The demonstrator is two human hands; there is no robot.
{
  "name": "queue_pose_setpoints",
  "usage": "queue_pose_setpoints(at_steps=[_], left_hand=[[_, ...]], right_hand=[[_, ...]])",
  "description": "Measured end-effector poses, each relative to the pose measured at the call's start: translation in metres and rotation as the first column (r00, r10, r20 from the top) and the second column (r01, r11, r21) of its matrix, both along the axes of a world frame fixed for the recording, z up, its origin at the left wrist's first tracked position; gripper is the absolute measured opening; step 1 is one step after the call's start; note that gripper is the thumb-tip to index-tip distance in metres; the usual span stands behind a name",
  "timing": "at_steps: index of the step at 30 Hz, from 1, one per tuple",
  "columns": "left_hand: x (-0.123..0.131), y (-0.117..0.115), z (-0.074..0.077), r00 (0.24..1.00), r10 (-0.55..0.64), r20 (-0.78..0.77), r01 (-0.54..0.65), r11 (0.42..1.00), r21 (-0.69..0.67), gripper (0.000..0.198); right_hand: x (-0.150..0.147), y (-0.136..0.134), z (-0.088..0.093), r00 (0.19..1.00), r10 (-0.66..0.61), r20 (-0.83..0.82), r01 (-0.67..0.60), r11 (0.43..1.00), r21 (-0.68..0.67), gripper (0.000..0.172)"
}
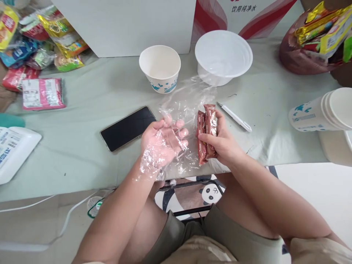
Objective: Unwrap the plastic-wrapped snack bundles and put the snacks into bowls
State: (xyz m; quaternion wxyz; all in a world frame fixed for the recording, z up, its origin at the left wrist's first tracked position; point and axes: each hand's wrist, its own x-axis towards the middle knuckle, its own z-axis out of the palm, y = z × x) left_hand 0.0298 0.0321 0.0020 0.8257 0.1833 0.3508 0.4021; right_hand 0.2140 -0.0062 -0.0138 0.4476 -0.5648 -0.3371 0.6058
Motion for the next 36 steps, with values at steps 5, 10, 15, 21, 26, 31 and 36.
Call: queue_pose_setpoints(at_steps=[5,10,15,21,26,31,36], left_hand=[[-0.014,0.009,0.002,0.976,0.186,-0.112,-0.175,0.98,0.098,0.044],[-0.022,0.013,0.0,0.957,0.286,-0.051,-0.286,0.958,0.018,0.038],[-0.021,0.016,-0.001,0.964,0.266,0.001,-0.266,0.964,-0.022,0.032],[-0.021,0.019,-0.003,0.969,0.234,0.078,-0.234,0.972,-0.01,0.029],[-0.022,0.02,-0.002,0.949,0.286,0.135,-0.269,0.954,-0.134,0.02],[-0.02,0.021,-0.001,0.95,0.275,0.149,-0.255,0.957,-0.14,0.019],[-0.018,0.02,-0.002,0.953,0.253,0.168,-0.236,0.965,-0.116,0.022]], right_hand=[[0.004,0.006,0.0,0.994,-0.088,-0.061,0.087,0.996,-0.024,0.097],[0.021,0.006,-0.001,0.966,-0.236,0.101,0.213,0.957,0.199,0.092],[0.043,0.042,0.037,0.758,-0.488,0.432,0.158,0.781,0.605,0.088],[0.075,0.146,0.088,0.549,-0.452,0.703,-0.164,0.766,0.622,0.09],[0.086,0.2,0.08,0.321,-0.14,0.937,-0.171,0.964,0.202,0.096],[0.101,0.209,0.053,0.386,0.134,0.913,-0.368,0.93,0.019,0.084],[0.091,0.189,0.054,0.393,0.326,0.86,-0.408,0.9,-0.155,0.1]])
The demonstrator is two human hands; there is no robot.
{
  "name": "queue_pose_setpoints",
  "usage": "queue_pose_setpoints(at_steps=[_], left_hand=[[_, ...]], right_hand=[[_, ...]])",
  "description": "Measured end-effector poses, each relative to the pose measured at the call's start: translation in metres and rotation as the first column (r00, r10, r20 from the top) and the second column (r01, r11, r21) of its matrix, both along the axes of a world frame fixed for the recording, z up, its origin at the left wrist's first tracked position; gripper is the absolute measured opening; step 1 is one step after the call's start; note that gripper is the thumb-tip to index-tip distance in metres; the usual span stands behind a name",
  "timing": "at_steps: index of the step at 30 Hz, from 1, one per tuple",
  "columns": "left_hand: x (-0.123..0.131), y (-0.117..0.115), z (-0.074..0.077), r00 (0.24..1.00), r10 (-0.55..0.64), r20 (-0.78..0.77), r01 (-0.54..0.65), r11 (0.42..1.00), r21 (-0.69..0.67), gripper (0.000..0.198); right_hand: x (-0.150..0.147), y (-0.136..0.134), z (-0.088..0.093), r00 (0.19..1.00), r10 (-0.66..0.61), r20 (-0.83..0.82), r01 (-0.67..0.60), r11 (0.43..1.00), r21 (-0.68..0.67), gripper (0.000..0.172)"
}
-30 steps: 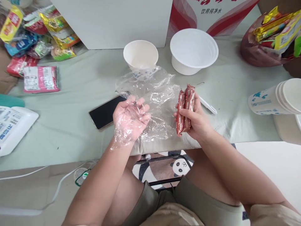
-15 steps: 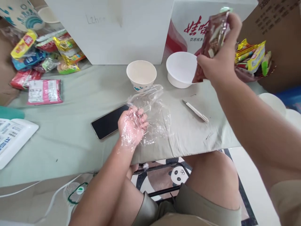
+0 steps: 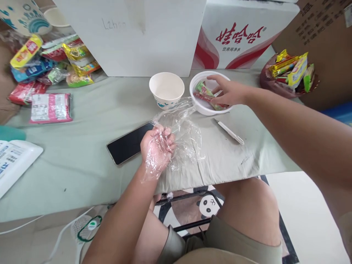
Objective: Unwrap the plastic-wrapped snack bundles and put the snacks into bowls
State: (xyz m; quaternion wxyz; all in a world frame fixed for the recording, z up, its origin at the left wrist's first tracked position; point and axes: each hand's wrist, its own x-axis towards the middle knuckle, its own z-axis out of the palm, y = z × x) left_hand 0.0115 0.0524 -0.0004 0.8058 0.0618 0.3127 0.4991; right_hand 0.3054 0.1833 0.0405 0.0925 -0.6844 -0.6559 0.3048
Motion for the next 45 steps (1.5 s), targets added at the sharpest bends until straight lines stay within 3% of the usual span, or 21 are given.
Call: queue_pose_setpoints(at_steps=[2,4,7,11,15,17,18,21,23,25,28,31,33,36,38,40,45], left_hand=[[0.001,-0.001,0.001,1.0,0.006,0.013,-0.006,1.0,-0.01,0.021],[0.001,-0.001,0.003,1.0,0.014,0.027,-0.013,1.0,-0.019,0.018],[-0.003,0.001,0.006,0.999,-0.014,0.044,0.015,1.0,-0.024,0.013],[-0.016,0.005,0.008,0.979,-0.193,0.065,0.197,0.979,-0.045,0.012],[-0.026,0.004,0.01,0.906,-0.418,0.072,0.422,0.903,-0.079,0.017],[-0.024,0.001,0.013,0.862,-0.506,0.035,0.506,0.856,-0.102,0.02],[-0.023,-0.001,0.014,0.851,-0.525,-0.006,0.521,0.845,-0.123,0.024],[-0.02,0.002,0.016,0.879,-0.448,-0.166,0.42,0.89,-0.178,0.034],[-0.025,0.008,0.014,0.91,-0.35,-0.223,0.317,0.933,-0.171,0.033],[-0.032,0.014,0.011,0.933,-0.249,-0.26,0.219,0.966,-0.137,0.031],[-0.039,0.013,0.009,0.94,-0.076,-0.332,0.09,0.996,0.027,0.043],[-0.035,0.003,0.01,0.909,-0.075,-0.409,0.163,0.969,0.185,0.066],[-0.031,-0.003,0.009,0.853,-0.172,-0.493,0.3,0.934,0.195,0.063],[-0.025,-0.006,0.004,0.717,-0.247,-0.652,0.41,0.905,0.109,0.035],[-0.023,-0.004,0.0,0.642,-0.216,-0.736,0.377,0.924,0.058,0.021],[-0.024,-0.002,-0.001,0.598,-0.176,-0.782,0.342,0.938,0.051,0.023],[-0.032,-0.004,0.005,0.572,-0.128,-0.81,0.358,0.928,0.106,0.029]], right_hand=[[-0.01,-0.014,0.008,0.999,0.007,-0.037,-0.007,1.0,0.005,0.091],[-0.018,-0.033,0.015,0.996,-0.023,-0.09,0.036,0.989,0.147,0.059],[-0.025,-0.077,0.01,0.947,-0.039,-0.318,0.185,0.877,0.443,0.022],[-0.037,-0.146,-0.028,0.808,0.07,-0.586,0.32,0.782,0.535,0.026],[-0.059,-0.181,-0.061,0.76,0.17,-0.627,0.236,0.827,0.51,0.065],[-0.071,-0.182,-0.066,0.74,0.247,-0.625,0.146,0.849,0.508,0.084],[-0.077,-0.181,-0.066,0.727,0.276,-0.629,0.107,0.859,0.5,0.083],[-0.091,-0.178,-0.061,0.707,0.218,-0.672,0.059,0.93,0.364,0.04],[-0.094,-0.178,-0.058,0.687,0.041,-0.725,0.158,0.966,0.204,0.039],[-0.092,-0.18,-0.058,0.6,-0.146,-0.787,0.327,0.942,0.074,0.044],[-0.084,-0.18,-0.061,0.426,-0.257,-0.867,0.503,0.865,-0.01,0.042],[-0.077,-0.177,-0.067,0.313,-0.295,-0.903,0.63,0.776,-0.035,0.035],[-0.073,-0.175,-0.071,0.307,-0.296,-0.904,0.681,0.732,-0.009,0.032],[-0.07,-0.176,-0.073,0.376,-0.239,-0.895,0.646,0.76,0.068,0.033],[-0.069,-0.179,-0.071,0.4,-0.239,-0.885,0.595,0.802,0.053,0.036],[-0.069,-0.183,-0.066,0.406,-0.281,-0.87,0.583,0.813,0.009,0.039],[-0.062,-0.183,-0.049,0.353,-0.427,-0.832,0.632,0.765,-0.125,0.039]])
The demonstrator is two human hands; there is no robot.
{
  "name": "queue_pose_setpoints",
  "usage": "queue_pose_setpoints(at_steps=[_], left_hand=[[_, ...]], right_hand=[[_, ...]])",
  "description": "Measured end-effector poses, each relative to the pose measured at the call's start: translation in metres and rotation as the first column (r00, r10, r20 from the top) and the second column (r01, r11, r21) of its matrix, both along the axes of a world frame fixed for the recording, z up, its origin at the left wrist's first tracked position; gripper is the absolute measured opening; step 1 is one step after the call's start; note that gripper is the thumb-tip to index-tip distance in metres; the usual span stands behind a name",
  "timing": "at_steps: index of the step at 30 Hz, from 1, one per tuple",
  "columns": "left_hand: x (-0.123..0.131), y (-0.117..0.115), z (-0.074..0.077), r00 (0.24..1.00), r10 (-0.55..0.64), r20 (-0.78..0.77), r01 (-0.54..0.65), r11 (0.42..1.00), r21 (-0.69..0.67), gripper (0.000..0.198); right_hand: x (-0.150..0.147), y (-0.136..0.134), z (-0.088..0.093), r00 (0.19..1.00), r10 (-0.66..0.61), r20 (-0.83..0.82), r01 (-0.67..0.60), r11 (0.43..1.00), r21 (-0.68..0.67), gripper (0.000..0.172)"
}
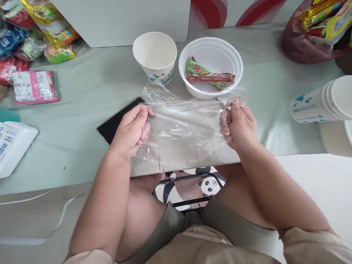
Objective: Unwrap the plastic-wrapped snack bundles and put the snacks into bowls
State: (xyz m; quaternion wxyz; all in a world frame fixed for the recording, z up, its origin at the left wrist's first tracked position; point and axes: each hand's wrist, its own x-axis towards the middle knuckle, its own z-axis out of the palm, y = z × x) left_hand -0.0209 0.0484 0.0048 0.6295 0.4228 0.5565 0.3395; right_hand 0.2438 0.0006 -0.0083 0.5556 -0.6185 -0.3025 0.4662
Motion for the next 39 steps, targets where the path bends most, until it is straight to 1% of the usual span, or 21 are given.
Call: queue_pose_setpoints(at_steps=[2,4,6,7,8,9,11,12,13,16,18,20,22,24,26,30,32,33,34,36,39], left_hand=[[-0.005,-0.002,0.004,0.999,-0.015,0.039,0.016,1.0,-0.006,0.031],[-0.009,-0.003,0.007,0.994,-0.012,0.105,0.014,1.0,-0.02,0.031],[-0.012,-0.003,0.007,0.982,0.012,0.189,-0.007,1.0,-0.031,0.029],[-0.013,-0.003,0.007,0.972,0.022,0.233,-0.015,0.999,-0.031,0.028],[-0.013,-0.003,0.006,0.961,0.03,0.277,-0.024,0.999,-0.024,0.026],[-0.014,-0.002,0.005,0.947,0.043,0.319,-0.043,0.999,-0.007,0.026],[-0.014,-0.001,0.002,0.923,0.068,0.379,-0.084,0.996,0.025,0.025],[-0.015,0.0,0.001,0.916,0.077,0.395,-0.099,0.994,0.035,0.024],[-0.016,0.001,0.0,0.912,0.084,0.402,-0.109,0.993,0.039,0.023],[-0.02,0.003,0.001,0.917,0.109,0.383,-0.126,0.992,0.02,0.021],[-0.023,0.005,0.003,0.923,0.129,0.363,-0.141,0.99,0.007,0.025],[-0.025,0.006,0.004,0.927,0.116,0.357,-0.124,0.992,0.001,0.031],[-0.027,0.006,0.005,0.925,0.081,0.371,-0.09,0.996,0.008,0.035],[-0.028,0.006,0.004,0.917,0.056,0.395,-0.07,0.997,0.021,0.039],[-0.029,0.006,0.003,0.913,0.031,0.406,-0.05,0.998,0.035,0.044],[-0.028,0.003,0.002,0.927,-0.04,0.373,0.023,0.998,0.05,0.048],[-0.028,0.001,0.002,0.934,-0.067,0.351,0.053,0.997,0.049,0.046],[-0.028,0.0,0.002,0.936,-0.072,0.343,0.055,0.997,0.057,0.045],[-0.029,0.0,0.002,0.938,-0.075,0.339,0.053,0.996,0.075,0.044],[-0.031,0.0,0.002,0.935,-0.08,0.347,0.032,0.99,0.14,0.044],[-0.036,0.004,0.001,0.926,-0.091,0.368,0.005,0.973,0.23,0.041]], right_hand=[[0.006,0.003,0.007,0.998,-0.001,-0.064,-0.008,0.99,-0.141,0.034],[0.012,0.004,0.012,0.989,-0.053,-0.138,0.022,0.976,-0.217,0.03],[0.014,0.003,0.014,0.965,-0.123,-0.229,0.086,0.982,-0.167,0.035],[0.013,0.001,0.013,0.955,-0.115,-0.272,0.086,0.99,-0.114,0.041],[0.012,-0.002,0.012,0.952,-0.062,-0.3,0.045,0.997,-0.062,0.047],[0.009,-0.005,0.01,0.953,0.021,-0.303,-0.029,0.999,-0.023,0.055],[0.005,-0.012,0.006,0.95,0.194,-0.244,-0.201,0.98,-0.004,0.068],[0.004,-0.015,0.004,0.948,0.246,-0.201,-0.255,0.967,-0.015,0.07],[0.004,-0.018,0.002,0.951,0.267,-0.158,-0.274,0.961,-0.026,0.07],[0.011,-0.022,-0.001,0.961,0.273,-0.038,-0.274,0.961,-0.046,0.055],[0.019,-0.021,-0.003,0.962,0.271,0.026,-0.27,0.962,-0.032,0.049],[0.025,-0.018,-0.004,0.966,0.252,0.053,-0.253,0.968,0.003,0.053],[0.028,-0.015,-0.005,0.97,0.244,0.016,-0.245,0.969,0.041,0.063],[0.027,-0.012,-0.006,0.96,0.276,-0.044,-0.273,0.96,0.056,0.073],[0.024,-0.012,-0.006,0.94,0.332,-0.074,-0.33,0.943,0.048,0.077],[0.016,-0.013,-0.005,0.885,0.452,-0.112,-0.459,0.887,-0.055,0.07],[0.015,-0.013,-0.005,0.869,0.478,-0.129,-0.49,0.868,-0.084,0.064],[0.014,-0.012,-0.004,0.871,0.475,-0.126,-0.486,0.87,-0.083,0.059],[0.014,-0.012,-0.004,0.88,0.461,-0.112,-0.47,0.88,-0.073,0.052],[0.014,-0.012,-0.003,0.919,0.39,-0.061,-0.392,0.919,-0.035,0.037],[0.013,-0.012,-0.002,0.969,0.245,0.029,-0.246,0.967,0.071,0.029]])
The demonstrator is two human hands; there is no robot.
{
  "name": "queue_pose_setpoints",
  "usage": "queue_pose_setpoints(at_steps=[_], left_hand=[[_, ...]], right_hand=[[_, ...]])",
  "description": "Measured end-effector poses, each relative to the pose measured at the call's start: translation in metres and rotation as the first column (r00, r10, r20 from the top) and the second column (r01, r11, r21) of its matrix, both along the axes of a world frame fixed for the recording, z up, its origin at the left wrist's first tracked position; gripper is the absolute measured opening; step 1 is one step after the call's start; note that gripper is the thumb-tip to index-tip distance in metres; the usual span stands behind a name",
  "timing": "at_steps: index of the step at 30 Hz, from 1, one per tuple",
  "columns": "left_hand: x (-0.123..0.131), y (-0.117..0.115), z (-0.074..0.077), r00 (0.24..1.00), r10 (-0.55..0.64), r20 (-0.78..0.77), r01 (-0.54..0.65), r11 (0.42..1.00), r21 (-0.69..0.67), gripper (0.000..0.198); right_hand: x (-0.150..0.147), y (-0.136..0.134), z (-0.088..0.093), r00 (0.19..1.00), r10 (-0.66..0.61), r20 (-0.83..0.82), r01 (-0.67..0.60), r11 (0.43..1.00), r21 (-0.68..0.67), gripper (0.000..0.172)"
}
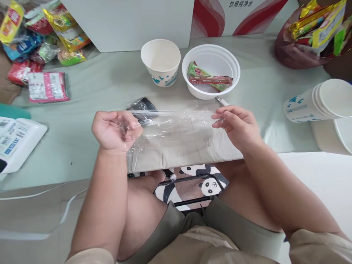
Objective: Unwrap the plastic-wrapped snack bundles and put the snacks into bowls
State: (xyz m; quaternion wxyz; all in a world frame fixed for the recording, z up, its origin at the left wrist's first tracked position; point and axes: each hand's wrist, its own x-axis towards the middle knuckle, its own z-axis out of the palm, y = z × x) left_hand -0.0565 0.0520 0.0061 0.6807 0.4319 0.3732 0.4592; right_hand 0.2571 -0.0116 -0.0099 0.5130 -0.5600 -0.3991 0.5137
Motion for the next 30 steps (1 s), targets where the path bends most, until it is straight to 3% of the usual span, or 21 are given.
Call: queue_pose_setpoints(at_steps=[3,7,10,13,16,19,21,24,30], left_hand=[[-0.001,0.002,-0.002,0.999,0.041,-0.005,-0.041,0.998,0.037,0.038],[0.005,0.001,-0.009,0.971,0.224,-0.081,-0.214,0.97,0.119,0.025],[0.009,0.0,-0.017,0.888,0.439,-0.139,-0.377,0.866,0.328,0.016],[0.01,0.0,-0.02,0.822,0.525,-0.219,-0.377,0.791,0.483,0.016],[0.013,0.0,-0.019,0.866,0.449,-0.218,-0.319,0.834,0.451,0.016],[0.019,-0.001,-0.015,0.912,0.398,-0.103,-0.335,0.865,0.374,0.016],[0.021,-0.002,-0.012,0.932,0.363,-0.02,-0.343,0.897,0.278,0.012],[0.019,-0.003,-0.009,0.958,0.283,0.048,-0.287,0.945,0.158,0.012],[0.011,-0.005,-0.011,0.987,0.138,-0.081,-0.13,0.986,0.102,0.053]], right_hand=[[0.0,-0.001,0.002,0.996,-0.075,0.038,0.071,0.993,0.092,0.026],[0.0,-0.002,0.003,0.991,-0.127,0.05,0.119,0.982,0.149,0.015],[0.001,-0.003,0.002,0.989,-0.136,0.053,0.124,0.974,0.19,0.016],[0.004,-0.003,-0.001,0.986,-0.128,0.11,0.102,0.97,0.221,0.025],[0.007,-0.002,-0.008,0.973,-0.124,0.193,0.069,0.961,0.269,0.046],[0.009,0.0,-0.014,0.958,-0.089,0.272,0.014,0.964,0.265,0.07],[0.01,0.001,-0.016,0.952,-0.064,0.298,-0.009,0.971,0.238,0.075],[0.008,0.001,-0.013,0.943,-0.112,0.313,0.026,0.963,0.269,0.061],[0.008,0.004,-0.008,0.89,-0.291,0.351,0.114,0.887,0.447,0.033]])
